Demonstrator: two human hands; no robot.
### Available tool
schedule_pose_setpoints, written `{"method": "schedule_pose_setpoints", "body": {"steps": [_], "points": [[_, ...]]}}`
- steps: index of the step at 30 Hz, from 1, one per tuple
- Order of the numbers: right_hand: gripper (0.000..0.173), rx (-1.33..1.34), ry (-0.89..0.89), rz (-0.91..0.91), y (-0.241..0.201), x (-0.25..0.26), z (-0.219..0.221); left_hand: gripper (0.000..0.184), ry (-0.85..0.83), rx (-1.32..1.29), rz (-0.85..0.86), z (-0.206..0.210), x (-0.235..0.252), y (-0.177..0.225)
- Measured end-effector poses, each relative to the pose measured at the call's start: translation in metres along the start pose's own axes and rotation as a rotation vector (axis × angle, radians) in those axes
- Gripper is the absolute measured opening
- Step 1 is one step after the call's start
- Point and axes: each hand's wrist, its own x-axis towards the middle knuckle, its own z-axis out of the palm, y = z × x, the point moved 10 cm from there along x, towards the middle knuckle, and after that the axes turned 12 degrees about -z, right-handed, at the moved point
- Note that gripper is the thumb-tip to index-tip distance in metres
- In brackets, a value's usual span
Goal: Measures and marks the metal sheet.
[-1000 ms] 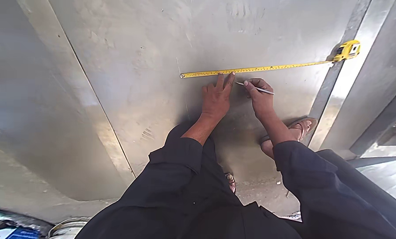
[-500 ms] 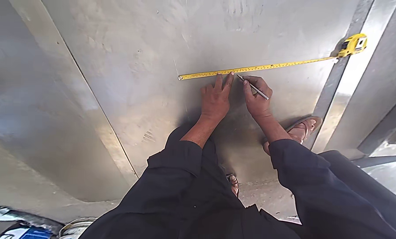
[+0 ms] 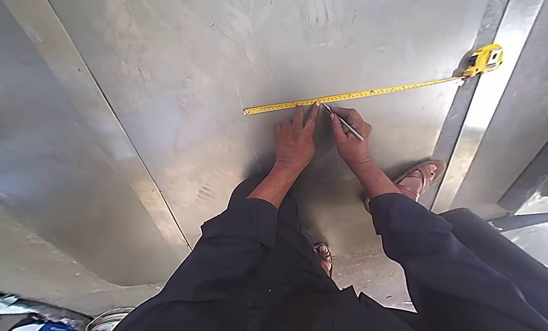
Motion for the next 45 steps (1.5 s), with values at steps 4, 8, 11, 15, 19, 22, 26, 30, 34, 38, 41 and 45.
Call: {"method": "schedule_pose_setpoints", "body": {"steps": [4, 8, 11, 15, 19, 22, 26, 30, 34, 38, 41, 45], "points": [[0.019, -0.08, -0.001, -0.041, -0.005, 0.003, -0.001, 0.072, -0.018, -0.001, -0.008, 0.002, 0.0, 0.0], [0.014, -0.213, 0.041, -0.091, -0.007, 0.006, -0.002, 0.072, -0.003, -0.018, -0.009, 0.0, 0.0, 0.0], [0.016, -0.244, -0.024, -0.074, -0.007, 0.011, 0.001, 0.069, 0.019, -0.024, 0.002, 0.0, 0.0, -0.001], [0.022, -0.131, -0.529, 0.458, 0.004, 0.0, 0.012, 0.069, 0.034, -0.03, 0.015, -0.002, -0.001, -0.001], [0.013, 0.059, -0.112, 0.325, 0.002, -0.013, -0.011, 0.07, 0.009, -0.04, 0.006, -0.001, -0.001, -0.001], [0.014, 0.093, 0.017, 0.207, 0.003, -0.003, -0.012, 0.071, 0.024, -0.045, 0.02, -0.002, -0.001, 0.001], [0.014, 0.083, 0.023, 0.161, 0.009, 0.004, -0.004, 0.074, 0.003, -0.033, 0.007, 0.001, -0.003, -0.001], [0.014, 0.075, 0.025, 0.128, 0.012, 0.007, -0.004, 0.072, -0.012, -0.015, 0.003, 0.0, 0.001, 0.001], [0.015, 0.081, 0.014, 0.119, 0.013, 0.007, -0.004, 0.071, 0.011, -0.02, 0.002, 0.0, 0.001, 0.0], [0.015, 0.093, 0.007, 0.105, 0.014, 0.007, -0.004, 0.07, 0.021, -0.02, 0.002, 0.0, 0.0, 0.0], [0.015, 0.1, 0.001, 0.095, 0.013, 0.007, -0.005, 0.07, 0.017, -0.023, 0.003, 0.0, 0.0, 0.0], [0.015, 0.1, -0.005, 0.082, 0.014, 0.008, -0.004, 0.069, 0.029, -0.022, 0.006, -0.001, 0.0, 0.001]]}}
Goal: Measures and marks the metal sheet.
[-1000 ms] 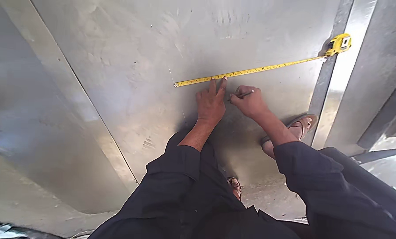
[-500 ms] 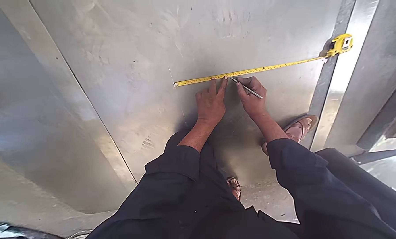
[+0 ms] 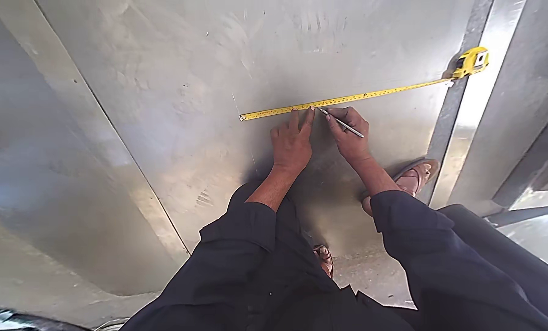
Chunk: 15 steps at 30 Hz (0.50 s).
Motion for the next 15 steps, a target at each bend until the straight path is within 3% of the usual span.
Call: {"method": "schedule_pose_setpoints", "body": {"steps": [10, 13, 15], "points": [[0.013, -0.02, -0.009, -0.046, -0.003, 0.002, 0.001, 0.07, 0.007, 0.001, 0.0, -0.001, 0.0, 0.0], [0.013, -0.168, -0.099, -0.187, -0.018, 0.008, 0.007, 0.07, 0.006, 0.002, -0.001, -0.001, -0.001, -0.001], [0.017, -0.345, -0.251, -0.215, -0.028, 0.017, 0.011, 0.069, 0.012, 0.006, 0.005, -0.001, 0.0, 0.0]]}}
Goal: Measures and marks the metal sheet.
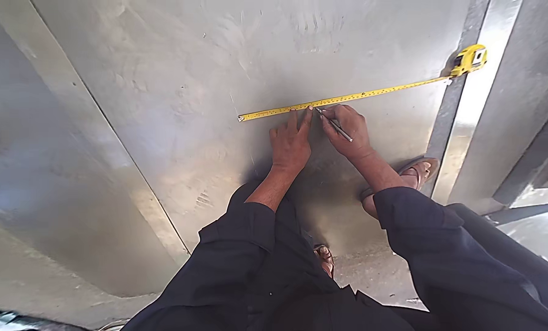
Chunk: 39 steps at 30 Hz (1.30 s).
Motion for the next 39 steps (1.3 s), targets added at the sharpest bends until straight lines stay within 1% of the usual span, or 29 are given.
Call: {"method": "schedule_pose_setpoints", "body": {"steps": [1, 2, 3, 4, 5, 6, 8, 9, 10, 12, 14, 15, 17, 18, 19, 20, 21, 22, 24, 26, 28, 30, 33, 35, 37, 39], "points": [[0.019, -0.068, -0.163, 0.055, -0.001, 0.007, 0.0, 0.068, -0.001, -0.005, 0.002, 0.0, 0.0, 0.001], [0.021, -0.091, -0.405, 0.176, 0.002, 0.011, 0.001, 0.069, 0.004, -0.018, 0.005, -0.001, -0.001, 0.001], [0.02, -0.049, -0.637, 0.332, 0.007, 0.01, 0.001, 0.07, 0.011, -0.029, 0.009, -0.002, -0.001, 0.0], [0.018, 0.036, -0.732, 0.454, 0.013, 0.004, -0.006, 0.071, 0.008, -0.027, 0.016, -0.003, 0.001, -0.001], [0.017, 0.147, -0.728, 0.55, 0.018, -0.008, -0.022, 0.071, -0.006, -0.028, 0.021, -0.003, -0.001, -0.001], [0.016, 0.235, -0.682, 0.585, 0.025, -0.015, -0.044, 0.071, -0.026, -0.027, 0.008, -0.003, -0.001, -0.001], [0.014, 0.294, -0.577, 0.578, 0.042, -0.03, -0.1, 0.07, -0.065, -0.013, 0.002, -0.005, 0.003, -0.002], [0.015, 0.247, -0.591, 0.568, 0.047, -0.049, -0.131, 0.069, -0.118, 0.009, 0.004, -0.003, -0.004, 0.002], [0.018, 0.165, -0.627, 0.528, 0.051, -0.065, -0.161, 0.07, -0.17, 0.028, -0.004, -0.002, -0.008, 0.006], [0.025, -0.009, -0.673, 0.367, 0.064, -0.068, -0.203, 0.07, -0.178, 0.066, -0.024, -0.006, 0.007, 0.009], [0.031, -0.114, -0.663, 0.21, 0.074, -0.072, -0.217, 0.07, -0.198, 0.11, -0.053, -0.006, 0.01, 0.007], [0.033, -0.159, -0.651, 0.144, 0.077, -0.079, -0.217, 0.07, -0.219, 0.133, -0.053, -0.004, 0.005, 0.008], [0.037, -0.302, -0.596, 0.082, 0.095, -0.079, -0.212, 0.072, -0.264, 0.177, -0.051, -0.001, -0.004, 0.01], [0.039, -0.393, -0.513, 0.085, 0.114, -0.066, -0.212, 0.072, -0.254, 0.194, -0.038, -0.003, 0.003, 0.013], [0.041, -0.461, -0.387, 0.121, 0.135, -0.05, -0.215, 0.071, -0.248, 0.221, -0.026, -0.005, 0.009, 0.015], [0.043, -0.488, -0.267, 0.213, 0.157, -0.04, -0.218, 0.071, -0.258, 0.254, -0.022, -0.007, 0.01, 0.014], [0.047, -0.479, -0.183, 0.334, 0.179, -0.03, -0.22, 0.071, -0.269, 0.282, -0.025, -0.008, 0.009, 0.014], [0.053, -0.454, -0.136, 0.444, 0.199, -0.022, -0.222, 0.071, -0.279, 0.304, -0.033, -0.01, 0.012, 0.014], [0.065, -0.435, -0.137, 0.609, 0.229, -0.024, -0.223, 0.074, -0.327, 0.324, -0.081, -0.01, 0.007, 0.015], [0.073, -0.399, -0.18, 0.68, 0.245, -0.029, -0.224, 0.077, -0.357, 0.316, -0.141, -0.012, 0.006, 0.021], [0.069, -0.362, -0.166, 0.652, 0.25, -0.03, -0.224, 0.079, -0.363, 0.311, -0.183, -0.014, 0.009, 0.024], [0.064, -0.316, -0.108, 0.594, 0.248, -0.04, -0.221, 0.079, -0.378, 0.305, -0.211, -0.013, 0.006, 0.024], [0.064, -0.259, 0.108, 0.482, 0.242, -0.06, -0.227, 0.077, -0.366, 0.292, -0.227, -0.016, 0.01, 0.023], [0.063, -0.23, 0.219, 0.408, 0.237, -0.077, -0.229, 0.077, -0.348, 0.282, -0.219, -0.015, 0.008, 0.023], [0.056, -0.227, 0.272, 0.341, 0.232, -0.089, -0.228, 0.075, -0.354, 0.289, -0.226, -0.014, 0.006, 0.022], [0.048, -0.231, 0.285, 0.297, 0.228, -0.09, -0.229, 0.075, -0.356, 0.287, -0.241, -0.014, 0.008, 0.022]]}}
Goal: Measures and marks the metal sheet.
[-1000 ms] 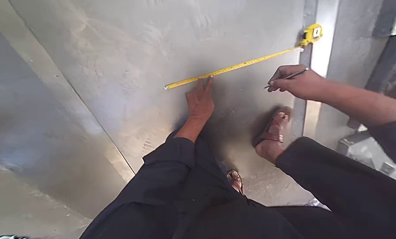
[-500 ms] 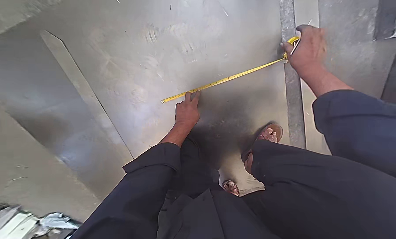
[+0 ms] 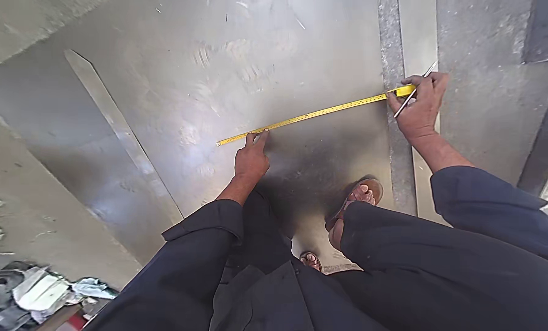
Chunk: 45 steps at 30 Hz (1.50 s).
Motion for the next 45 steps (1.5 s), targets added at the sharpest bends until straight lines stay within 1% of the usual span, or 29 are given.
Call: {"method": "schedule_pose_setpoints", "body": {"steps": [2, 5, 10, 12, 15, 20, 25, 30, 32, 34, 37, 39, 42, 44, 45], "points": [[0.04, -0.036, -0.033, -0.034, -0.003, -0.001, 0.001, 0.075, -0.002, -0.003, -0.013, 0.0, 0.0, -0.001], [0.031, -0.096, -0.132, -0.079, -0.005, -0.001, 0.009, 0.075, 0.0, 0.003, -0.012, 0.0, -0.001, 0.0], [0.029, -0.13, -0.256, -0.133, -0.01, 0.005, 0.014, 0.074, 0.012, 0.009, -0.002, 0.002, -0.001, 0.0], [0.028, -0.159, -0.342, -0.106, -0.012, 0.012, 0.016, 0.075, 0.009, 0.011, -0.007, 0.003, -0.001, 0.0], [0.027, -0.196, -0.484, 0.004, -0.015, 0.018, 0.021, 0.075, 0.005, 0.016, -0.018, 0.003, 0.0, 0.0], [0.026, -0.26, -0.494, -0.002, -0.017, 0.021, 0.025, 0.074, 0.016, 0.008, -0.021, 0.003, 0.001, 0.0], [0.032, -0.219, -0.551, -0.036, -0.013, 0.024, 0.031, 0.075, 0.011, -0.012, -0.015, 0.006, -0.001, -0.001], [0.032, -0.175, -0.529, -0.084, -0.008, 0.016, 0.039, 0.076, 0.007, 0.0, -0.016, 0.005, -0.001, 0.0], [0.033, -0.147, -0.488, -0.114, -0.005, 0.014, 0.038, 0.076, 0.008, 0.009, -0.016, 0.005, -0.001, 0.0], [0.037, -0.148, -0.413, -0.193, -0.01, 0.011, 0.031, 0.077, 0.012, 0.01, -0.014, 0.004, -0.001, 0.0], [0.04, -0.104, -0.237, -0.366, -0.048, -0.002, 0.008, 0.076, 0.016, -0.006, -0.004, 0.003, -0.002, 0.001], [0.035, 0.052, -0.203, -0.425, -0.081, -0.02, 0.004, 0.077, 0.011, -0.01, -0.002, 0.002, -0.001, 0.0], [0.034, 0.344, -0.24, -0.371, -0.108, -0.052, 0.027, 0.075, 0.014, 0.001, 0.014, 0.0, -0.002, 0.003], [0.034, 0.457, -0.241, -0.303, -0.111, -0.064, 0.048, 0.075, 0.024, 0.015, 0.017, 0.0, -0.002, 0.003], [0.033, 0.496, -0.245, -0.242, -0.107, -0.065, 0.058, 0.076, 0.026, 0.018, 0.016, 0.001, -0.002, 0.003]]}}
